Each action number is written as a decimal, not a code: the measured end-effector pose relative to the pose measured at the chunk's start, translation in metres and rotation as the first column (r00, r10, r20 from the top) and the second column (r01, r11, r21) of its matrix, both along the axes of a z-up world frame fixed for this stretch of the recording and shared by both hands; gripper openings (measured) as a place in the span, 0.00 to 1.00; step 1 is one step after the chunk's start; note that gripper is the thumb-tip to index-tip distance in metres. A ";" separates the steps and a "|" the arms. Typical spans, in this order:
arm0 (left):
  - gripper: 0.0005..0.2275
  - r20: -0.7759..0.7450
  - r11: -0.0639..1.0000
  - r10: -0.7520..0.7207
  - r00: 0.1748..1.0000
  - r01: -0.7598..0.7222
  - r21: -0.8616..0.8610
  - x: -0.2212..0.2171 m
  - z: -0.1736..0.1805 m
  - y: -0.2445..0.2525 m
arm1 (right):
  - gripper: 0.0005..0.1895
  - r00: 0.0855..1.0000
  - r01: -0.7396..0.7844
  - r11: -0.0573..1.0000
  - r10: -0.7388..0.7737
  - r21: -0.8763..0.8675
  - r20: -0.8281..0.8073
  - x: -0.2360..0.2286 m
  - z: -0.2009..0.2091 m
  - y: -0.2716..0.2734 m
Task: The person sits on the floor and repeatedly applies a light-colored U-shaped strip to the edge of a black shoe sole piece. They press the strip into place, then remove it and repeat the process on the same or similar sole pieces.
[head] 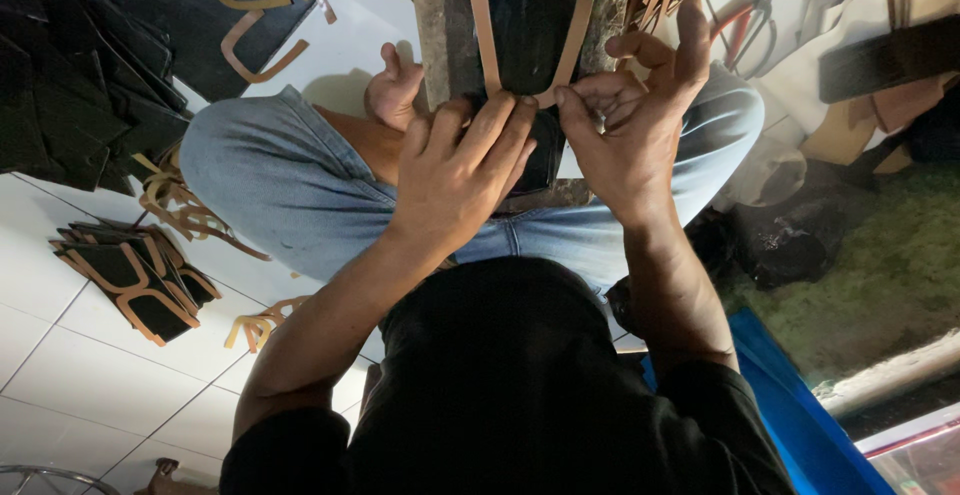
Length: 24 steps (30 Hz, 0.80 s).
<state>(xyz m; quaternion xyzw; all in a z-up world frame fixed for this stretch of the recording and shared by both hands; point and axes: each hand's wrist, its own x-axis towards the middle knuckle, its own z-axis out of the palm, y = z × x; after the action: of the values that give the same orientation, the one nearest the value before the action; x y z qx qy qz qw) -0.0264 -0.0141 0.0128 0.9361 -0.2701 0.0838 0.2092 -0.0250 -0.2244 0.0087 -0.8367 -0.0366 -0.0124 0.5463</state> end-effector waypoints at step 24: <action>0.24 0.027 0.988 -0.012 1.000 0.007 0.151 0.001 0.004 -0.003 | 0.23 0.979 -0.170 0.936 0.197 -0.308 0.058 0.075 0.021 -0.027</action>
<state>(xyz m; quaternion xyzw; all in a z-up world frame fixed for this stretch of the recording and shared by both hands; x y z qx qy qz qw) -0.0255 -0.0167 0.0171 0.9467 -0.2830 0.0749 0.1342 0.0499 -0.2512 0.0299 -0.9018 -0.1401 0.0074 0.4089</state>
